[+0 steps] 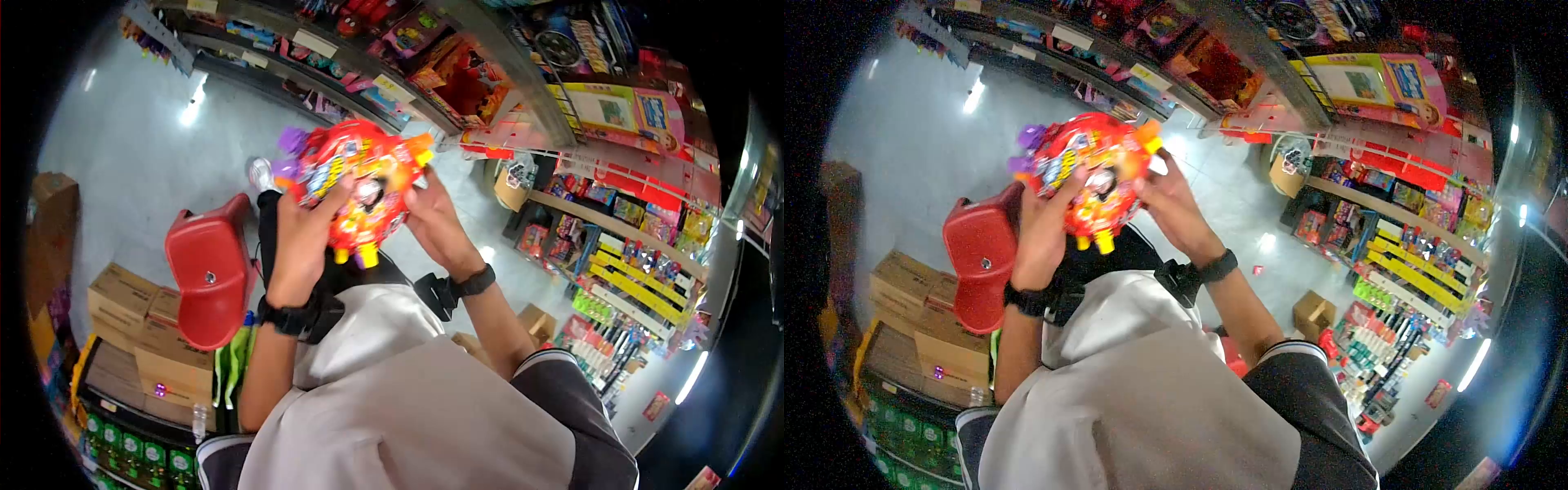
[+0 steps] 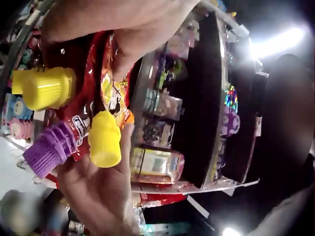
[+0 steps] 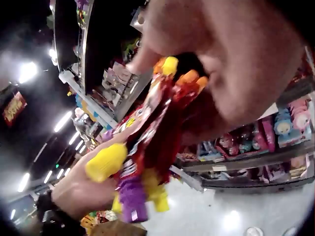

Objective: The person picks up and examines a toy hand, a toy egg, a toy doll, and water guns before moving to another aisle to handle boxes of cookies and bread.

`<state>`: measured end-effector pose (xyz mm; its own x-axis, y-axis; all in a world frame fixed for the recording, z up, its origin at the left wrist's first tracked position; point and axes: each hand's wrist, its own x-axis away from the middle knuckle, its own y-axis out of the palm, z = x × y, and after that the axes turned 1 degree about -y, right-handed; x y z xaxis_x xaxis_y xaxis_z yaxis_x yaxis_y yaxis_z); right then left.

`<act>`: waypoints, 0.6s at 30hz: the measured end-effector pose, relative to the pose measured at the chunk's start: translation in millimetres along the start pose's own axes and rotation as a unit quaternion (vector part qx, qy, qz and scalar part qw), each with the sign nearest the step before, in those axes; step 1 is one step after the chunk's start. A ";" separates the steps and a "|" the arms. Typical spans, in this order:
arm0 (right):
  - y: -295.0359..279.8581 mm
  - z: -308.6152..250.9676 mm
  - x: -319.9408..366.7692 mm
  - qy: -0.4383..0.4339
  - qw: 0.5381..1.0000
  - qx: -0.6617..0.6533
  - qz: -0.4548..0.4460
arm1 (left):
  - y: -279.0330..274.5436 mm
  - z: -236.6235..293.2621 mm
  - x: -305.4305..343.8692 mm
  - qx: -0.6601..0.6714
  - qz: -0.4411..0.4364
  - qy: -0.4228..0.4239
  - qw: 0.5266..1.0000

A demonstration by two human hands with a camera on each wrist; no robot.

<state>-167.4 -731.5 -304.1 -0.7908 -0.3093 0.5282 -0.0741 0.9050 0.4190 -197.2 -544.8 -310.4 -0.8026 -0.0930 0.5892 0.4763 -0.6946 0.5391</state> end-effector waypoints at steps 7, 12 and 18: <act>-58.7 -46.9 -53.6 -0.162 0.967 0.068 0.187 | 68.3 -50.6 -111.8 -0.076 -0.194 0.010 0.978; -130.3 -77.6 -108.2 -0.186 0.945 0.070 0.259 | 120.8 -65.9 -185.7 -0.198 -0.214 0.042 0.956; -193.1 -96.8 -140.3 -0.219 0.963 0.092 0.126 | 150.1 -87.3 -275.7 -0.431 -0.254 0.243 0.831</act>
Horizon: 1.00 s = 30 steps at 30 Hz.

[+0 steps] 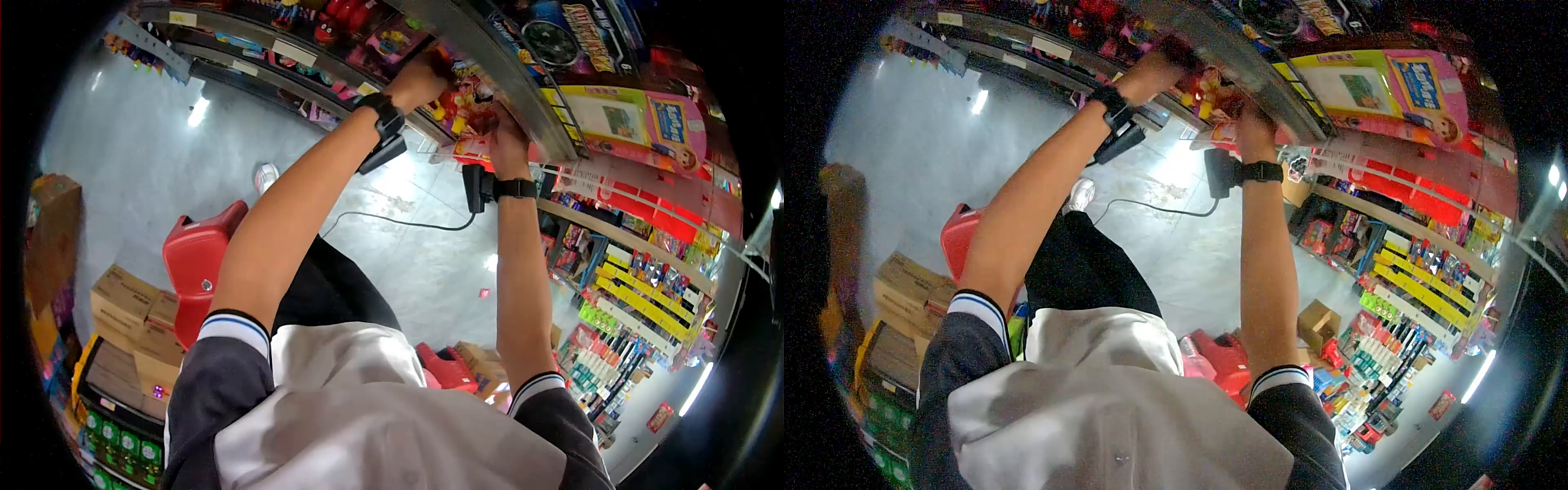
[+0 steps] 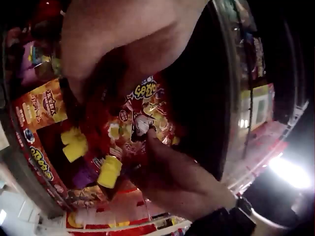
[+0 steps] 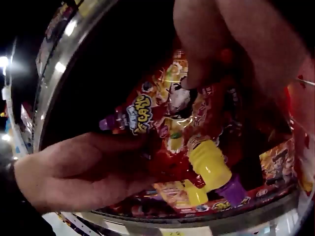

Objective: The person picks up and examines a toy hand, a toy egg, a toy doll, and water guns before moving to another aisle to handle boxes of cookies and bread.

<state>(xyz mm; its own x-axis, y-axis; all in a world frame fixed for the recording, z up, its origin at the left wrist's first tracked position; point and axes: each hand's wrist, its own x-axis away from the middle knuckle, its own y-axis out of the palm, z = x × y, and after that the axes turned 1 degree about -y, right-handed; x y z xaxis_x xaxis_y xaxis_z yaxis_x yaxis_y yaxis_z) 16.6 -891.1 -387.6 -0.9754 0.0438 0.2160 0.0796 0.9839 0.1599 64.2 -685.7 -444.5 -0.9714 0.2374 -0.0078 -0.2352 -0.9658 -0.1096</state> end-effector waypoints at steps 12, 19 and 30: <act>-10.7 26.5 -39.2 -0.082 0.924 0.356 0.113 | 21.7 -36.7 -77.3 -0.273 0.132 0.089 0.949; 2.5 28.2 -34.0 -0.078 0.900 0.406 0.135 | -15.4 5.9 -21.5 -0.215 0.048 0.042 0.975; 3.9 41.0 -8.0 -0.148 0.820 0.535 0.139 | -22.1 2.6 -16.2 -0.388 0.042 0.115 0.914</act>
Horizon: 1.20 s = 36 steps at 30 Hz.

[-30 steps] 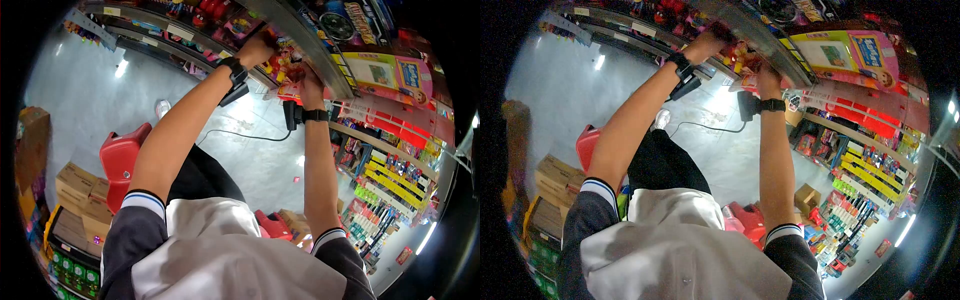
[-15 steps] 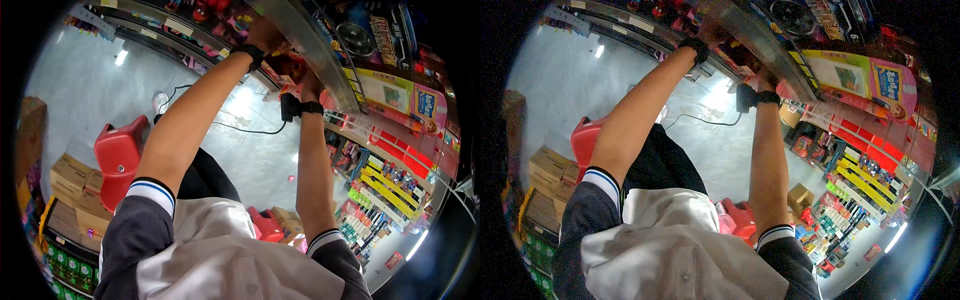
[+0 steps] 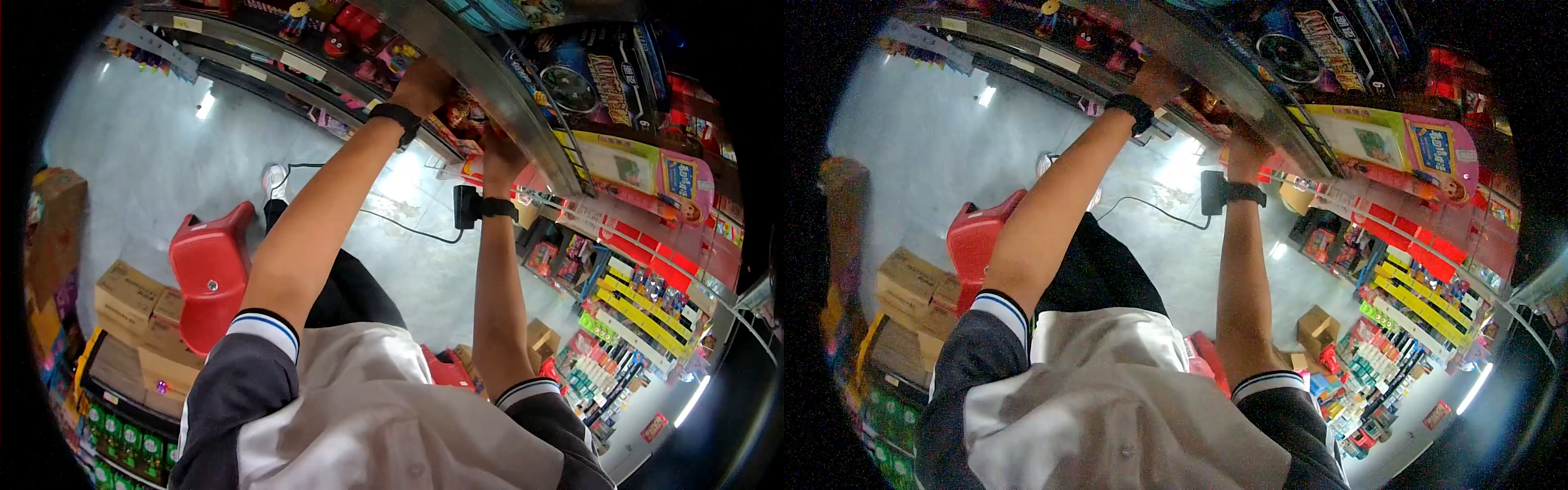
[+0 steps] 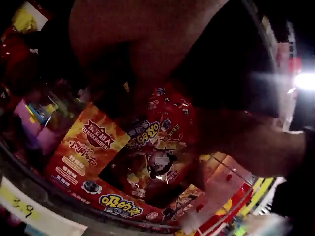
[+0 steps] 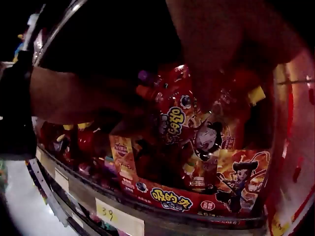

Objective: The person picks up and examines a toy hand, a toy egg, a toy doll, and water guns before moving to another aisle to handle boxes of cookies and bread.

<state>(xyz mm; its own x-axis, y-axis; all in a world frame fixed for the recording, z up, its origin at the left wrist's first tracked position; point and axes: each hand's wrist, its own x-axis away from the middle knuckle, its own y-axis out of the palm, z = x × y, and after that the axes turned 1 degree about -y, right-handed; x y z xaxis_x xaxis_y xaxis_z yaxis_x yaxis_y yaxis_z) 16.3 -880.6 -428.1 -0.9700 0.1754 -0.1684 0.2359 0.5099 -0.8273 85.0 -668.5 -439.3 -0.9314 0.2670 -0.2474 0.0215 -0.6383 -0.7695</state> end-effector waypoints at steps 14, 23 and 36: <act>-44.1 -55.4 139.3 -0.210 0.928 0.038 -0.306 | -190.3 2.0 370.7 0.132 -0.186 -0.240 0.943; -74.6 62.9 249.2 -0.125 0.696 0.079 -0.703 | -218.8 90.3 617.5 0.285 0.004 -0.521 0.805; 42.3 -35.7 177.4 -0.034 0.666 0.105 -0.737 | -337.9 156.7 683.3 0.221 -0.076 -0.777 0.585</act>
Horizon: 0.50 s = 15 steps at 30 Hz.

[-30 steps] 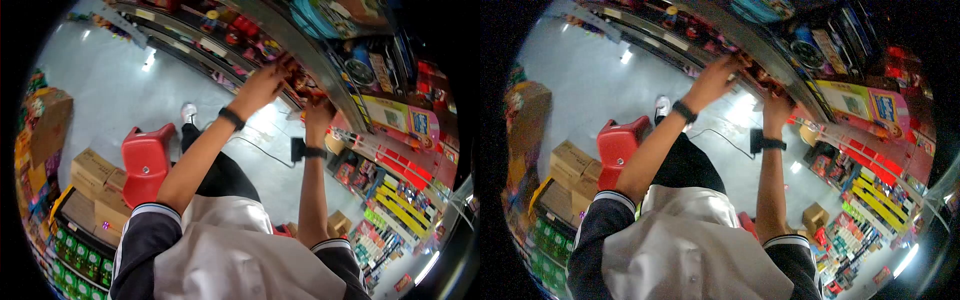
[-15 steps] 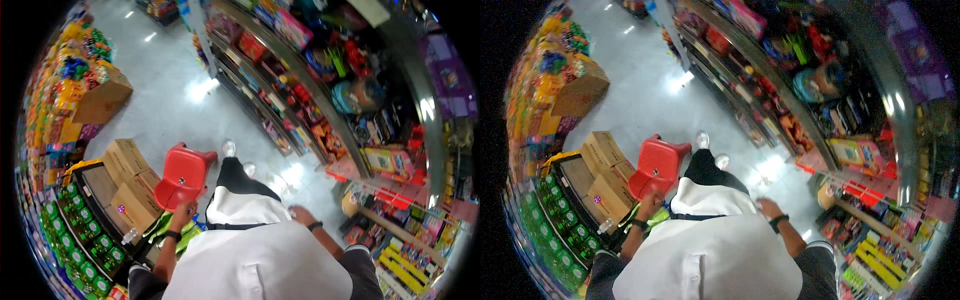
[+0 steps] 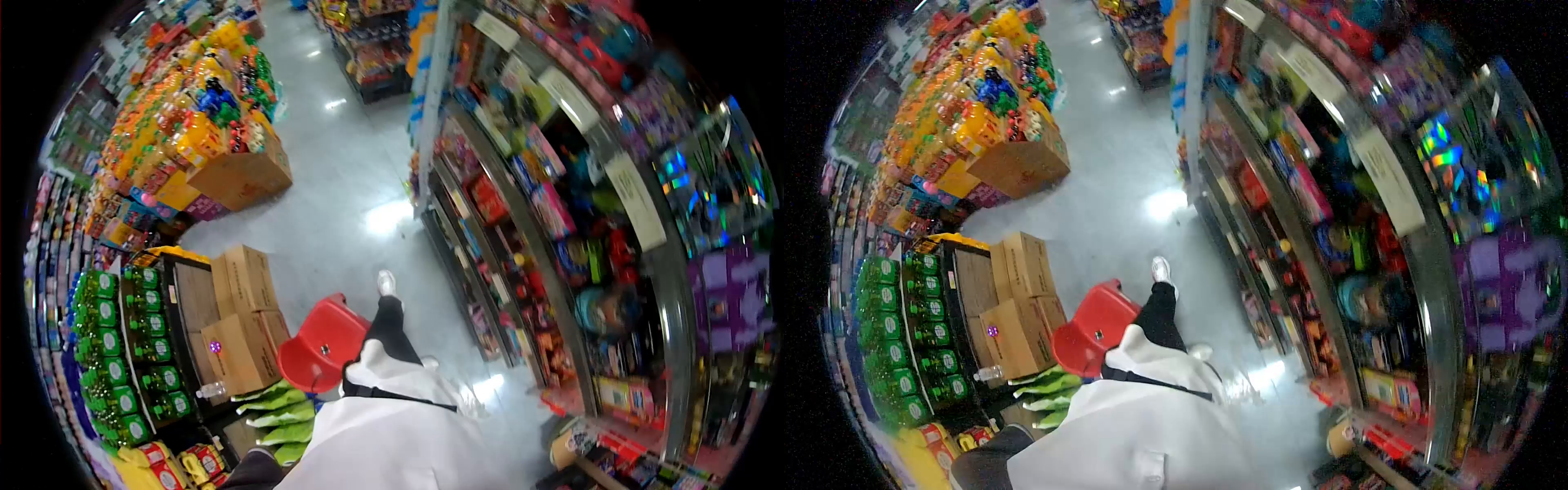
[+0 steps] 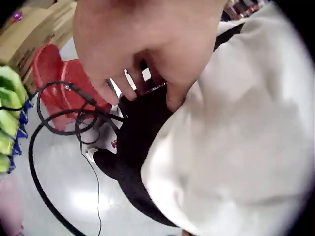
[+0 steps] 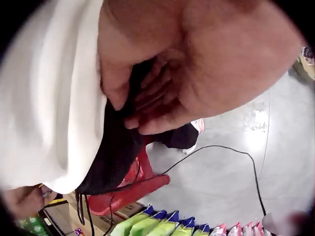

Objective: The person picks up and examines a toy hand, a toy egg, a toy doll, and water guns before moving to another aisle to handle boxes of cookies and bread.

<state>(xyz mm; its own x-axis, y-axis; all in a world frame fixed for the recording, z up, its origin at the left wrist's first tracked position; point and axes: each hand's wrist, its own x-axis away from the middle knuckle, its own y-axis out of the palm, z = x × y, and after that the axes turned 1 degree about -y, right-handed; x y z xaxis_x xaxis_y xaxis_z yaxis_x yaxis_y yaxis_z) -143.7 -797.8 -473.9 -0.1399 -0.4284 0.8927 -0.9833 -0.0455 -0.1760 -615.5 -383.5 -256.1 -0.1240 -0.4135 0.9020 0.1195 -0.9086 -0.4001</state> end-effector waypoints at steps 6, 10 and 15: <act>-104.4 -129.6 -70.7 -0.026 0.999 0.013 0.040 | -93.1 60.2 -54.7 0.040 0.048 0.009 0.998; -164.0 -241.8 -105.4 -0.043 0.997 0.013 0.069 | -151.8 143.2 -120.0 0.069 0.041 0.094 0.992; -206.8 -359.8 -151.2 -0.058 0.994 0.013 0.094 | -220.9 273.0 -201.9 0.106 0.016 0.240 0.965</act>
<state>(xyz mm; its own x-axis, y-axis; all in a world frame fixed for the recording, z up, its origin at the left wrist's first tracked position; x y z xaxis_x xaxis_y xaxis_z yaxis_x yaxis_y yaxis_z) 39.0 -398.9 -423.2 -0.3045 -0.5331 0.7894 -0.9379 0.0231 -0.3461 -348.0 -83.4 -305.6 -0.5533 -0.4666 0.6900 0.3230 -0.8838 -0.3386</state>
